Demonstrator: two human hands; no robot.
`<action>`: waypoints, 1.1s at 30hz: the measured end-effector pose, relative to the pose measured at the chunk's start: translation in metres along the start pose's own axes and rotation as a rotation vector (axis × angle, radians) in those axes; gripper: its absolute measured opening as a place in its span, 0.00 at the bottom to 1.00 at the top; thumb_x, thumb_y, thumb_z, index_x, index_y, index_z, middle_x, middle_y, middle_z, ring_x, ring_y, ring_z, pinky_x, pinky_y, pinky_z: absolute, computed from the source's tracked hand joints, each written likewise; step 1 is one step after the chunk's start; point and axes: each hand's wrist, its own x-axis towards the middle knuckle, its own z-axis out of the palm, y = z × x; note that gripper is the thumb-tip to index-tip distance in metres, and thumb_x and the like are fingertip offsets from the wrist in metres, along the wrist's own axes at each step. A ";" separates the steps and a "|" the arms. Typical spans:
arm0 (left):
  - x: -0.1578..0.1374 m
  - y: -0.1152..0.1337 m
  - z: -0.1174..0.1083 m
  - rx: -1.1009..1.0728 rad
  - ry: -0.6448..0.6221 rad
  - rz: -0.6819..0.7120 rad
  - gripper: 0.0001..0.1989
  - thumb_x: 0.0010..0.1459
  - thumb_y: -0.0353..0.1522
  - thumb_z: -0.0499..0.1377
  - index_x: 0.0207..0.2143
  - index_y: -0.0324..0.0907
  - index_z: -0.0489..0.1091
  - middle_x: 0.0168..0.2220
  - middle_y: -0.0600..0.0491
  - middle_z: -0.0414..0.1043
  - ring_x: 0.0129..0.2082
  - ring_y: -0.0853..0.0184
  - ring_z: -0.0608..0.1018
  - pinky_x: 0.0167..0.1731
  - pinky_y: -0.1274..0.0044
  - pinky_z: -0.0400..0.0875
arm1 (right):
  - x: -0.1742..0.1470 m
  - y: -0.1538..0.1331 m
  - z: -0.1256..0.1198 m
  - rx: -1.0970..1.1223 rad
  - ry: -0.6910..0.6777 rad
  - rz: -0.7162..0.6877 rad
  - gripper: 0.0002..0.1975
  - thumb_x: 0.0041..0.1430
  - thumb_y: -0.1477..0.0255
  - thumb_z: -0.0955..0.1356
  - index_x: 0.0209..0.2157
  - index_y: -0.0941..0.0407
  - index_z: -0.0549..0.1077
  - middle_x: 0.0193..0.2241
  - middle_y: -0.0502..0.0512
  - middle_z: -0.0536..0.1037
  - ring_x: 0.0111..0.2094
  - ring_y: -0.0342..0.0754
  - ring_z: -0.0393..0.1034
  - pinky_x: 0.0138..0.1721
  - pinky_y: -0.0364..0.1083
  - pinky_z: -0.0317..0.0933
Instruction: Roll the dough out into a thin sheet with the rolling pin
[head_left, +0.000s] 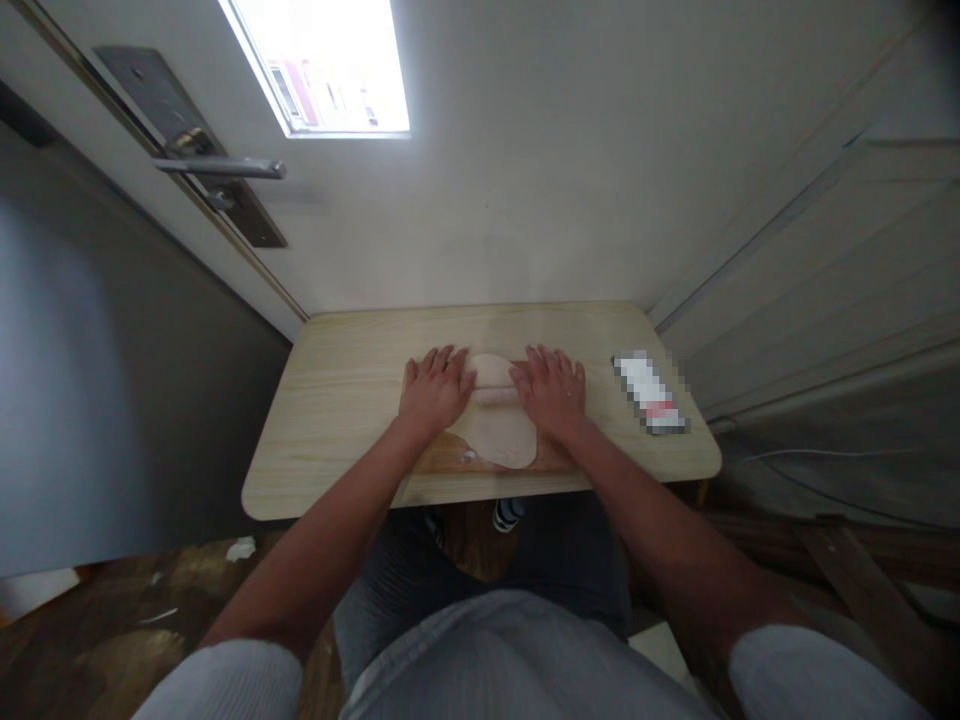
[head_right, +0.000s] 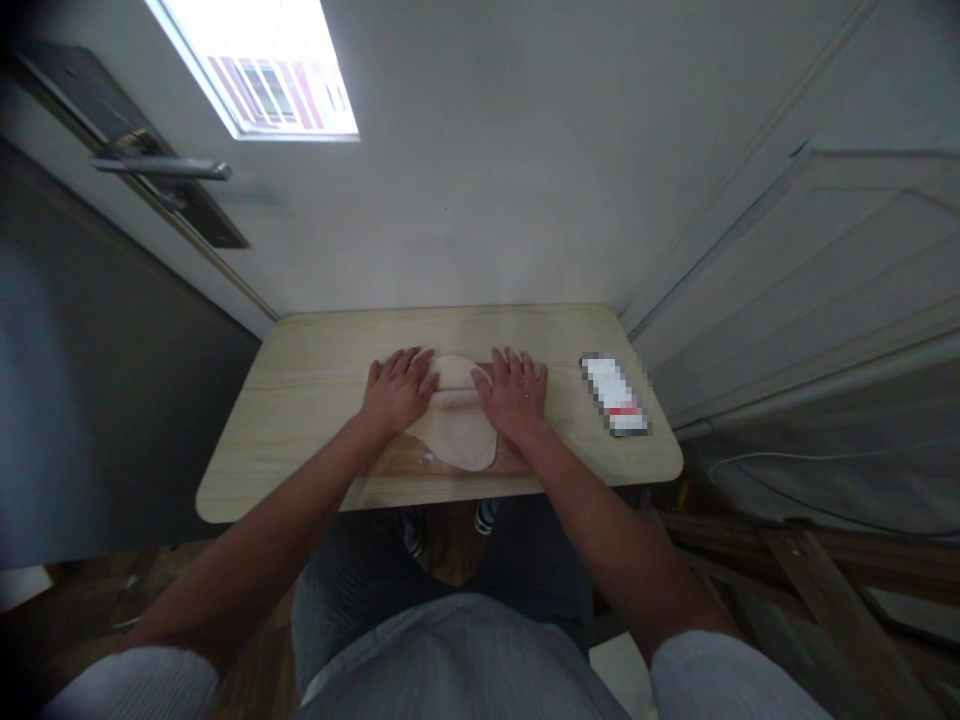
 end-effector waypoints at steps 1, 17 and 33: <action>-0.003 0.001 0.000 0.001 0.008 0.006 0.28 0.71 0.46 0.39 0.68 0.48 0.58 0.69 0.47 0.59 0.69 0.52 0.60 0.65 0.50 0.52 | -0.004 -0.001 -0.001 -0.006 0.007 0.000 0.32 0.72 0.53 0.54 0.66 0.57 0.63 0.65 0.65 0.66 0.65 0.64 0.55 0.63 0.66 0.43; -0.043 0.013 -0.008 0.001 0.027 0.021 0.29 0.71 0.47 0.41 0.69 0.49 0.56 0.70 0.49 0.58 0.70 0.55 0.59 0.68 0.56 0.49 | -0.047 -0.004 -0.013 0.021 -0.014 -0.005 0.30 0.72 0.55 0.55 0.64 0.59 0.64 0.65 0.69 0.65 0.66 0.63 0.54 0.64 0.67 0.42; -0.084 0.019 -0.008 -0.018 0.039 0.076 0.28 0.72 0.43 0.44 0.69 0.45 0.56 0.69 0.48 0.61 0.70 0.54 0.59 0.68 0.55 0.50 | -0.099 -0.001 -0.012 0.024 0.077 -0.054 0.40 0.69 0.49 0.58 0.69 0.64 0.55 0.66 0.72 0.62 0.68 0.64 0.51 0.66 0.65 0.42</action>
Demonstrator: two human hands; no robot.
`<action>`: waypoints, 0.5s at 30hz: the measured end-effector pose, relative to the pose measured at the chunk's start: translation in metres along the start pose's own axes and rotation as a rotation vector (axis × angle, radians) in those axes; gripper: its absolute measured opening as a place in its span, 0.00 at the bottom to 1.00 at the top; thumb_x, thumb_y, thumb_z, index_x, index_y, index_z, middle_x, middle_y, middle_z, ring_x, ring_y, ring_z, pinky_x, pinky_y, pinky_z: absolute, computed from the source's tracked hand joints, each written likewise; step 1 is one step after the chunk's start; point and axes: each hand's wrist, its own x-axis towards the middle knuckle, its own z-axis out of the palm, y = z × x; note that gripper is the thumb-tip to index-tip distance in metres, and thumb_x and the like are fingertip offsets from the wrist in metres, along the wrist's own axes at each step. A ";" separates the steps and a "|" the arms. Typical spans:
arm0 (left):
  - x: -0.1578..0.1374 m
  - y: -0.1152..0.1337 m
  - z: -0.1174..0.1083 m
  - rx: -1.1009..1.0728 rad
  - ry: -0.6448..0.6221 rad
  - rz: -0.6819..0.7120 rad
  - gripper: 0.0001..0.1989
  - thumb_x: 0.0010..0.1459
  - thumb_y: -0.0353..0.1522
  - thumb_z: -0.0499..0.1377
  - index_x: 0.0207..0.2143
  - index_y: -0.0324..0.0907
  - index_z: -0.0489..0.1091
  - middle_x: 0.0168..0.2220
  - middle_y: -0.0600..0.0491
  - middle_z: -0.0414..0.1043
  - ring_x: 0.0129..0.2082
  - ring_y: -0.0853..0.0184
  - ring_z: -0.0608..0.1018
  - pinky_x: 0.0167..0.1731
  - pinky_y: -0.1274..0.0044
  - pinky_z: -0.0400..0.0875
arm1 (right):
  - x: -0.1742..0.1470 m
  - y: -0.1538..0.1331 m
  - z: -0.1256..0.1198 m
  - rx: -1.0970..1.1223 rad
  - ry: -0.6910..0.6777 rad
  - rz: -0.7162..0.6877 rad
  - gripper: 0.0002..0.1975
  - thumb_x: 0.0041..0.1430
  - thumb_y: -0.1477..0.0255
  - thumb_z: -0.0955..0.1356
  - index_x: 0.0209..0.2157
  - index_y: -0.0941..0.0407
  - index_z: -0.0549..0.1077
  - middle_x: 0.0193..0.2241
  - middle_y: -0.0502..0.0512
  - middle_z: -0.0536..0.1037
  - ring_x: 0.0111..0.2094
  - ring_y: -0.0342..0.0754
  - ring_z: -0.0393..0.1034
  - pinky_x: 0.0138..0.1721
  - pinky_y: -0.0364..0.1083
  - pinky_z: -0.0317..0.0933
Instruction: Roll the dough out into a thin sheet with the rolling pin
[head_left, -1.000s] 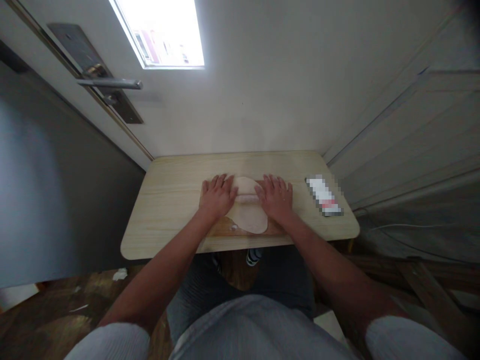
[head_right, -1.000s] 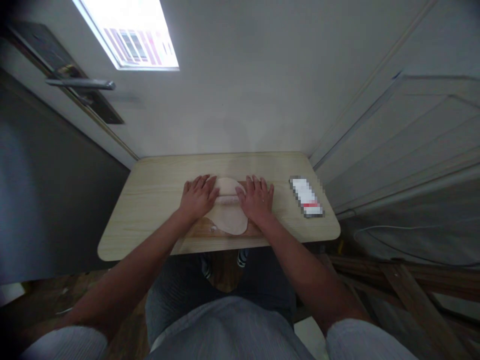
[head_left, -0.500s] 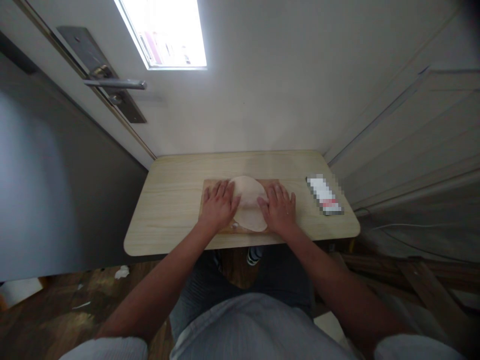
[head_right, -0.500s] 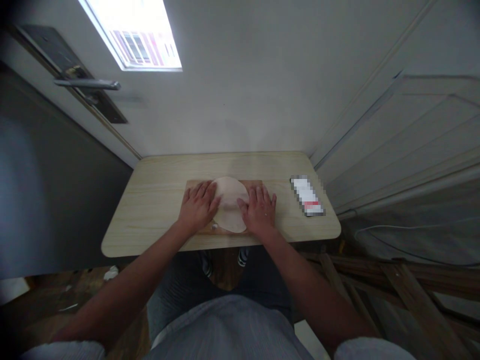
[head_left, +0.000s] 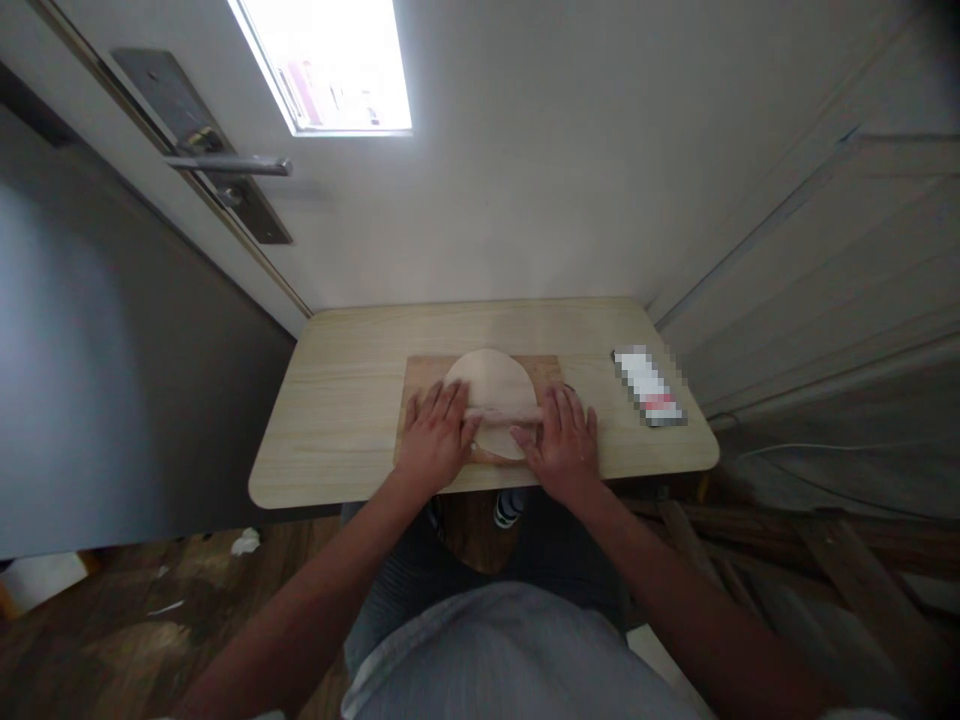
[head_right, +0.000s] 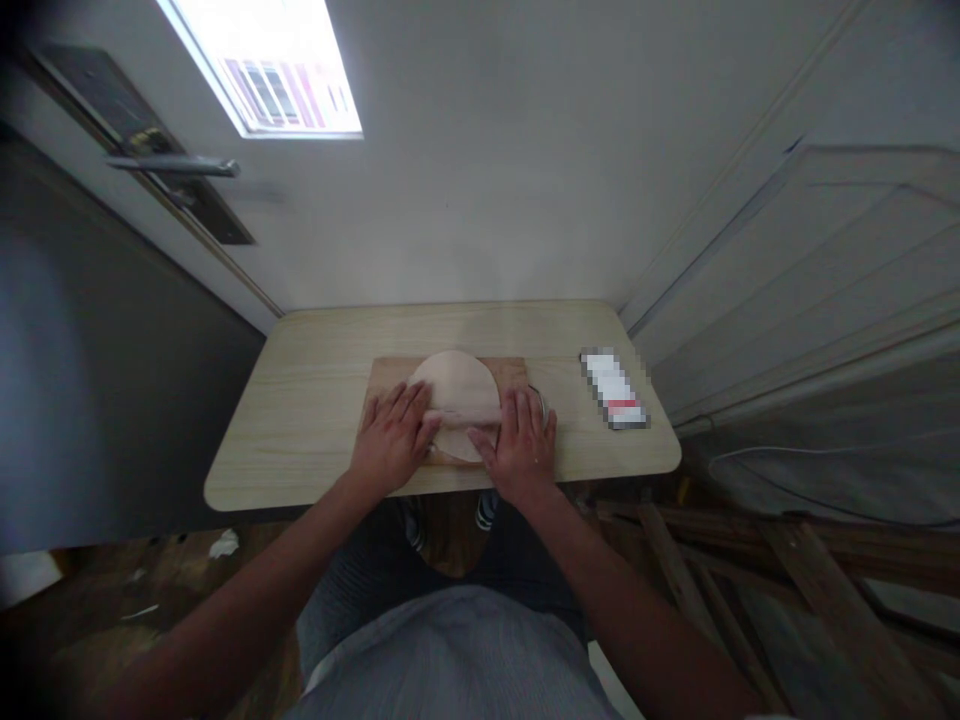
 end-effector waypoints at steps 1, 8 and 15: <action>-0.004 0.001 0.000 -0.005 0.009 0.003 0.28 0.72 0.43 0.44 0.69 0.46 0.56 0.68 0.48 0.61 0.70 0.54 0.59 0.67 0.55 0.50 | -0.004 0.000 -0.001 0.004 0.002 -0.003 0.40 0.69 0.49 0.58 0.69 0.64 0.55 0.66 0.72 0.62 0.68 0.64 0.50 0.66 0.65 0.42; -0.035 0.008 -0.007 -0.027 0.005 0.030 0.27 0.71 0.43 0.48 0.69 0.47 0.58 0.68 0.49 0.62 0.70 0.54 0.58 0.67 0.55 0.51 | -0.035 -0.005 -0.016 0.022 -0.024 -0.031 0.44 0.68 0.48 0.59 0.72 0.63 0.45 0.68 0.71 0.58 0.70 0.64 0.46 0.66 0.67 0.42; -0.068 0.014 -0.006 -0.043 0.004 0.070 0.30 0.71 0.41 0.50 0.71 0.47 0.51 0.70 0.50 0.58 0.71 0.54 0.57 0.69 0.55 0.46 | -0.065 -0.006 -0.028 0.037 -0.064 -0.036 0.45 0.68 0.49 0.60 0.73 0.60 0.38 0.71 0.69 0.53 0.72 0.63 0.42 0.67 0.67 0.42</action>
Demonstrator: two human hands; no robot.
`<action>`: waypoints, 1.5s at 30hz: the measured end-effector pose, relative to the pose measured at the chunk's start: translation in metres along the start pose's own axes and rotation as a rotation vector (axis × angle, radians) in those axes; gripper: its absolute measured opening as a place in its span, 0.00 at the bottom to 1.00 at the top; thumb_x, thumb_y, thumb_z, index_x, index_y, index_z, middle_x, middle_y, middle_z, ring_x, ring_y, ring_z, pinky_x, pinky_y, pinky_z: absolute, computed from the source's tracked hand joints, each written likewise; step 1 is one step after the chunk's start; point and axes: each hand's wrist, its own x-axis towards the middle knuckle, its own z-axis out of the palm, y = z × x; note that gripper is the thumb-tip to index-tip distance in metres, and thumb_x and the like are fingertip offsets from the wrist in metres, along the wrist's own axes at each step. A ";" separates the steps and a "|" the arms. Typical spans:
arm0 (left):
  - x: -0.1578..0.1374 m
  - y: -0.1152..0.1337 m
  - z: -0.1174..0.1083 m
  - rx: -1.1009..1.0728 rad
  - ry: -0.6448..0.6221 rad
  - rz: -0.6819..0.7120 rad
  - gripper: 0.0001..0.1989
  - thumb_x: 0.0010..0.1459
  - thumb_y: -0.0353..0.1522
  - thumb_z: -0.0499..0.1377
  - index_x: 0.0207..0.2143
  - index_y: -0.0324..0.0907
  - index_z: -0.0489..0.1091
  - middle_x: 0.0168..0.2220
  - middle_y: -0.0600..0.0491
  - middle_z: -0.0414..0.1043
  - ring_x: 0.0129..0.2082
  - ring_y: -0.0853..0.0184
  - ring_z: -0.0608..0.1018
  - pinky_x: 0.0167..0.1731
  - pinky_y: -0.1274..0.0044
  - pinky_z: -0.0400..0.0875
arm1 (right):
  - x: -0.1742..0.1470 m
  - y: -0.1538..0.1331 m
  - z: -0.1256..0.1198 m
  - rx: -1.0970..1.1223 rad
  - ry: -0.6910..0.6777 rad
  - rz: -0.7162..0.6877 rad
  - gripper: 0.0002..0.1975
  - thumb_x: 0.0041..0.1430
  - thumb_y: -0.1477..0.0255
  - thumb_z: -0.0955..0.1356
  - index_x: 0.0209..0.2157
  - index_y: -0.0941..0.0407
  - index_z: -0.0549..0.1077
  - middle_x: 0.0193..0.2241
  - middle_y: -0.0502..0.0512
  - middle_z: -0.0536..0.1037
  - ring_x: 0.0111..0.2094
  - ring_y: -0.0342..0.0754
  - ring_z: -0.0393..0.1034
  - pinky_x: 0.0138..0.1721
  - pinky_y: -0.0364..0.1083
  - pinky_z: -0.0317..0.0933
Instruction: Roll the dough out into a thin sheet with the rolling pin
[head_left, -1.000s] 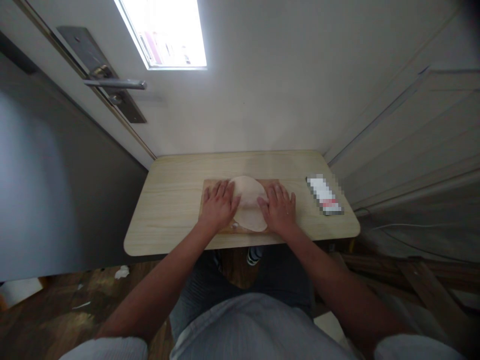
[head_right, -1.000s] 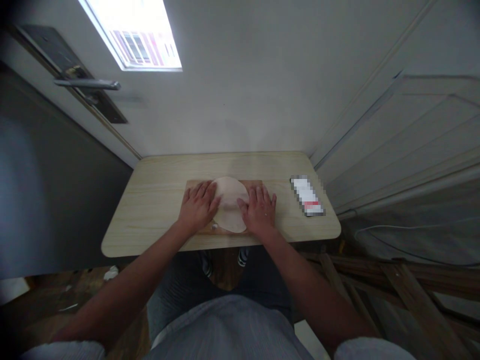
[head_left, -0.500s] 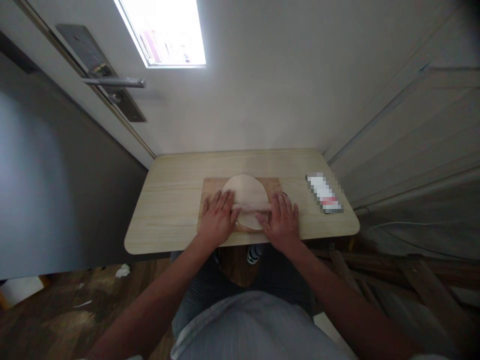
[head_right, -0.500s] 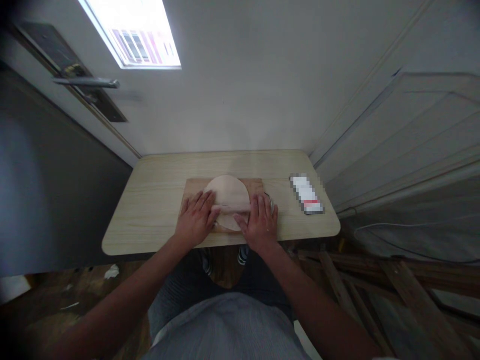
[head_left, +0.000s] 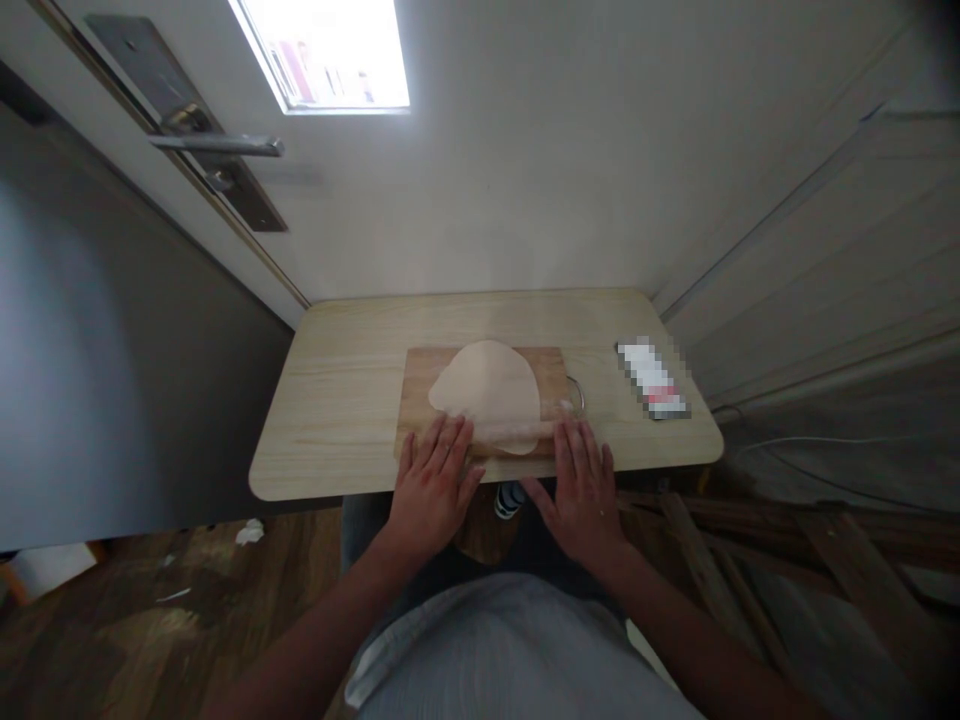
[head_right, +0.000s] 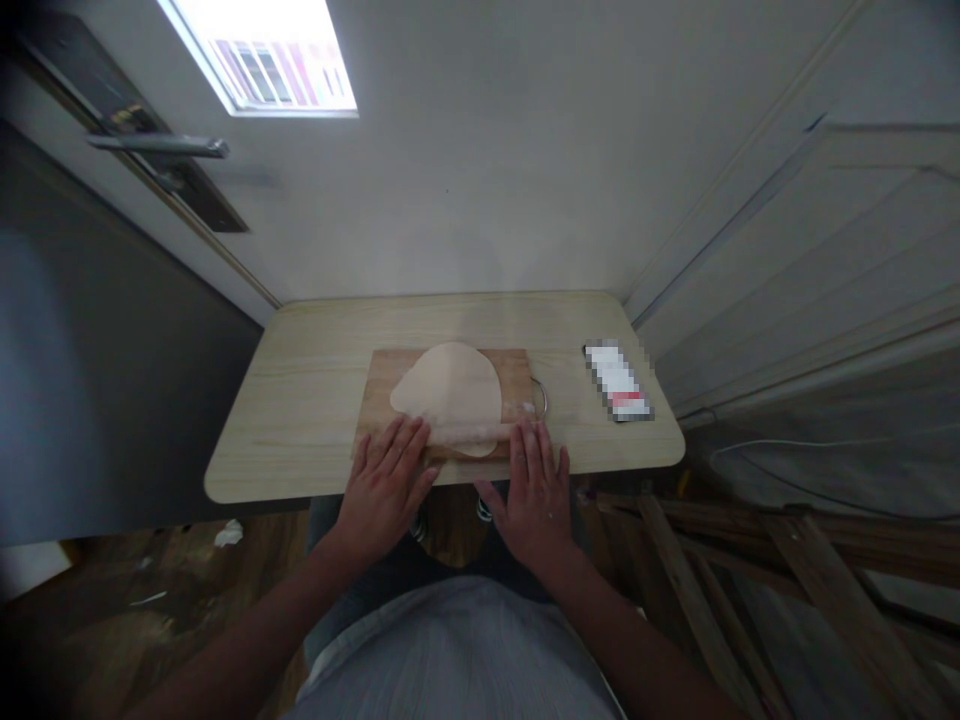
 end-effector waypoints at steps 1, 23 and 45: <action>-0.003 0.001 0.001 -0.003 0.006 -0.001 0.30 0.70 0.41 0.51 0.72 0.47 0.50 0.70 0.50 0.58 0.71 0.54 0.57 0.69 0.55 0.46 | -0.003 0.000 0.000 0.002 0.001 -0.001 0.45 0.68 0.50 0.60 0.73 0.60 0.37 0.70 0.69 0.54 0.72 0.63 0.42 0.67 0.67 0.42; -0.015 -0.007 0.023 -0.101 0.152 0.070 0.26 0.69 0.35 0.55 0.67 0.44 0.58 0.67 0.47 0.63 0.71 0.57 0.59 0.70 0.56 0.43 | 0.016 0.017 -0.006 0.096 0.105 -0.053 0.20 0.66 0.65 0.66 0.58 0.53 0.70 0.55 0.59 0.76 0.60 0.58 0.63 0.66 0.64 0.42; -0.032 -0.014 0.003 -0.204 0.141 -0.305 0.24 0.70 0.43 0.51 0.62 0.42 0.61 0.61 0.40 0.70 0.61 0.53 0.72 0.64 0.51 0.56 | 0.063 0.024 0.001 0.440 0.095 0.003 0.15 0.67 0.67 0.62 0.49 0.57 0.72 0.47 0.64 0.74 0.52 0.58 0.65 0.57 0.58 0.62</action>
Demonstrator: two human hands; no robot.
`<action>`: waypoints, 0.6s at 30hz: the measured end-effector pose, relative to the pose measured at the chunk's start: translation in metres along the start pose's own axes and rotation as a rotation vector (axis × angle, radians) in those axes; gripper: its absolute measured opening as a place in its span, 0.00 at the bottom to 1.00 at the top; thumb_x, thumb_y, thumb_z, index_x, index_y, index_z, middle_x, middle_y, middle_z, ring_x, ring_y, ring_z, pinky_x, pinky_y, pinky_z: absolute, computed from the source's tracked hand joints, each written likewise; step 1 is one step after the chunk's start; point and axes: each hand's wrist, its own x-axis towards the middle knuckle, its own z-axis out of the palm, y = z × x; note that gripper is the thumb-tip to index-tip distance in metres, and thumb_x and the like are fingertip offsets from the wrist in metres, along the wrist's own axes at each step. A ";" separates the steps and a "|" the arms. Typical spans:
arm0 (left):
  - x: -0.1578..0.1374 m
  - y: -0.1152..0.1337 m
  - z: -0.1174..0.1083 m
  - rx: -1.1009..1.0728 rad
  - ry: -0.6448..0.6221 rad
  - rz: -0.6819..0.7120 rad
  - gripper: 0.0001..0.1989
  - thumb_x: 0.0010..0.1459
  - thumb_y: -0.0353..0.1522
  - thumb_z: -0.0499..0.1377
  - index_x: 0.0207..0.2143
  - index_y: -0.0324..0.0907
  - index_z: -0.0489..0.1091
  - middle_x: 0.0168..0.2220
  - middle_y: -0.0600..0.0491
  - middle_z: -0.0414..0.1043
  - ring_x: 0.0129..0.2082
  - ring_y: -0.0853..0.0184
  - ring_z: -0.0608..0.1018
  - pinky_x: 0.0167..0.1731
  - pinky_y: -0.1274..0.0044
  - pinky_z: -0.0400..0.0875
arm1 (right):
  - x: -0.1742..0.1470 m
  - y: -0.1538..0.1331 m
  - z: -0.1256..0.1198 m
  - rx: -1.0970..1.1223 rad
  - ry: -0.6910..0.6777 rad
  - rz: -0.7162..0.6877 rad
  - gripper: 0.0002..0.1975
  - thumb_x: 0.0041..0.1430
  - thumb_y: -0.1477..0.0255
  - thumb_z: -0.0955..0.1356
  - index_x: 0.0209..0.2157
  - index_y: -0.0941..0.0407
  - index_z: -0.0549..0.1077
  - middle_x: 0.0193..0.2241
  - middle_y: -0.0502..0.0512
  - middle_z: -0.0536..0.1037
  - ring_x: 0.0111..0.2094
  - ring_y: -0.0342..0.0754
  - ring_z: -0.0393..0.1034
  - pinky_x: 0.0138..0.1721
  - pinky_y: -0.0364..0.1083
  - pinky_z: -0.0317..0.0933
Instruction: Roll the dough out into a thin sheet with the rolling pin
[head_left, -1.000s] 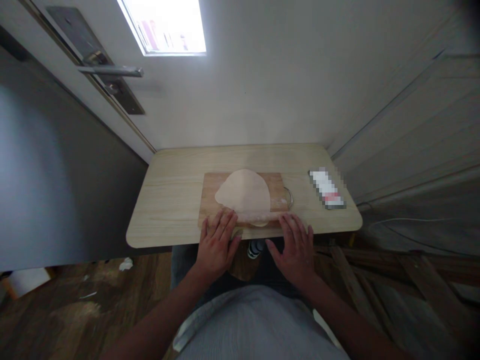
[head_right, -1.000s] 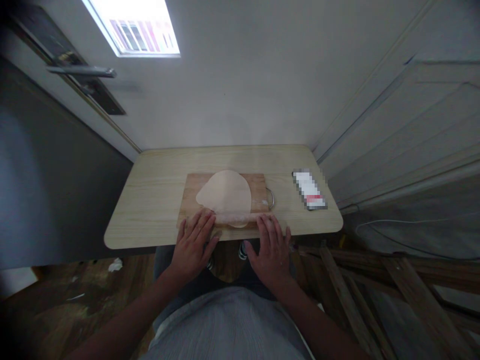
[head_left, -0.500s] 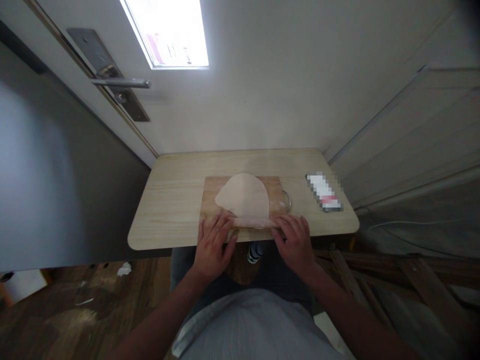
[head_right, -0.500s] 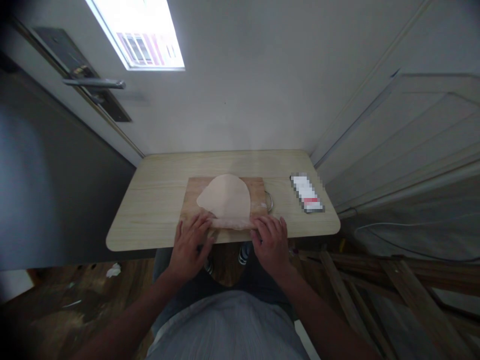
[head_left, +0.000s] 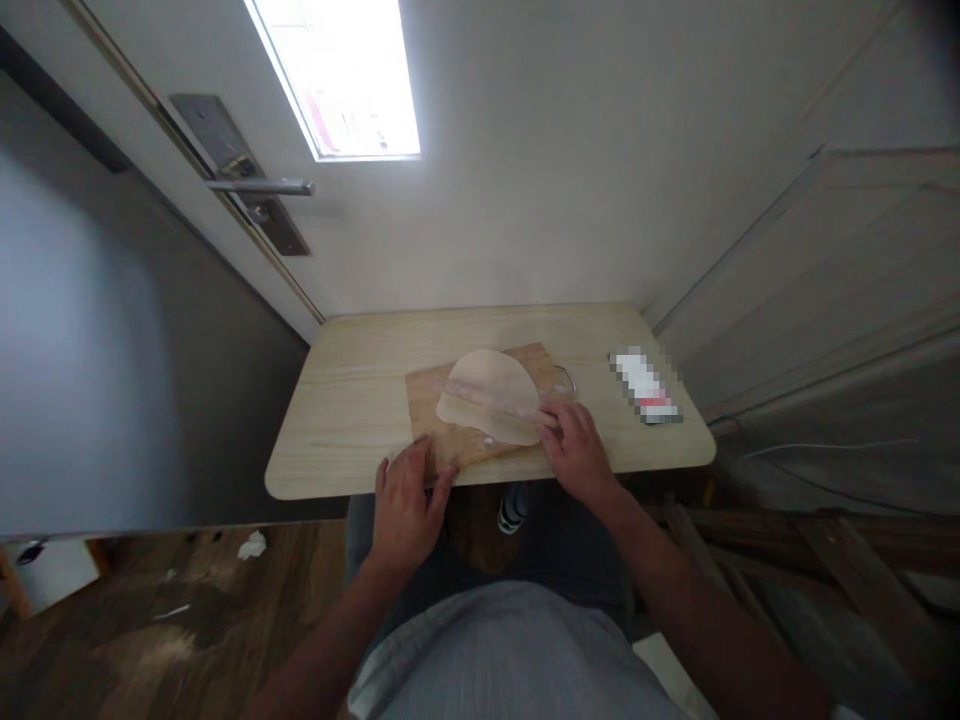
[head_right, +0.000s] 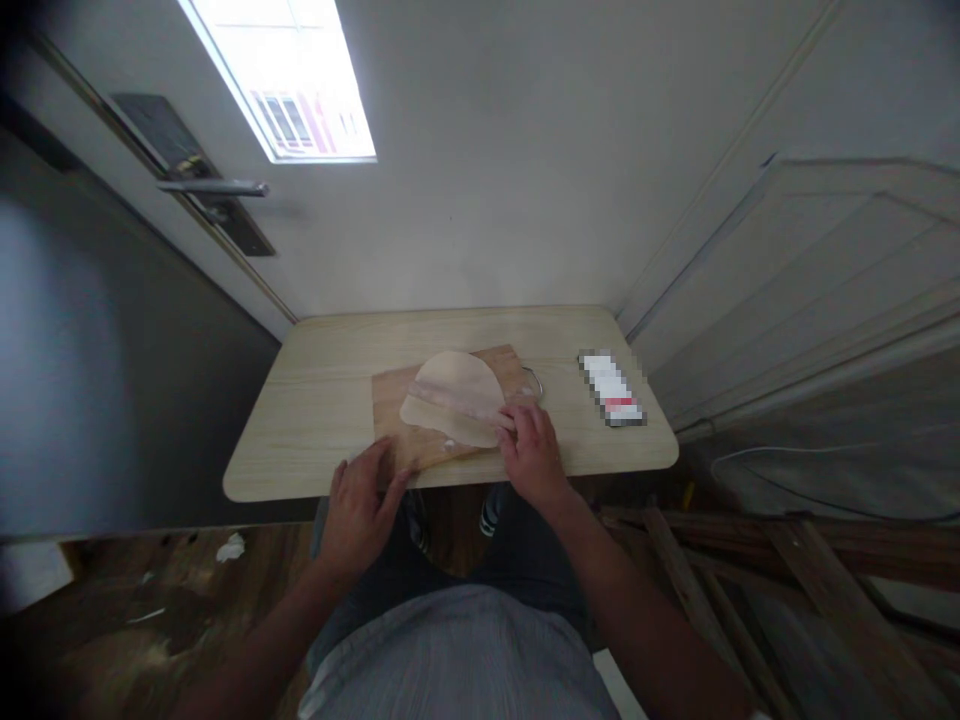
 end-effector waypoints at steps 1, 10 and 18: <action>-0.003 0.003 0.001 0.011 0.002 0.007 0.23 0.69 0.43 0.52 0.62 0.42 0.61 0.60 0.41 0.71 0.61 0.53 0.72 0.64 0.52 0.57 | 0.004 0.000 0.003 -0.009 -0.012 -0.013 0.15 0.66 0.67 0.62 0.49 0.58 0.73 0.47 0.64 0.74 0.52 0.58 0.65 0.58 0.58 0.61; -0.014 0.018 0.002 0.088 0.031 0.069 0.17 0.69 0.41 0.54 0.56 0.45 0.67 0.54 0.45 0.76 0.56 0.55 0.75 0.64 0.54 0.54 | 0.046 0.002 0.019 -0.093 -0.113 -0.128 0.16 0.66 0.68 0.62 0.52 0.57 0.73 0.49 0.63 0.74 0.54 0.58 0.64 0.58 0.57 0.57; 0.082 0.001 -0.018 0.014 0.155 0.081 0.16 0.69 0.41 0.52 0.51 0.44 0.71 0.48 0.46 0.77 0.52 0.56 0.75 0.56 0.63 0.66 | 0.081 0.008 0.024 -0.257 -0.239 -0.161 0.18 0.67 0.67 0.62 0.54 0.54 0.74 0.49 0.60 0.75 0.54 0.57 0.63 0.58 0.56 0.55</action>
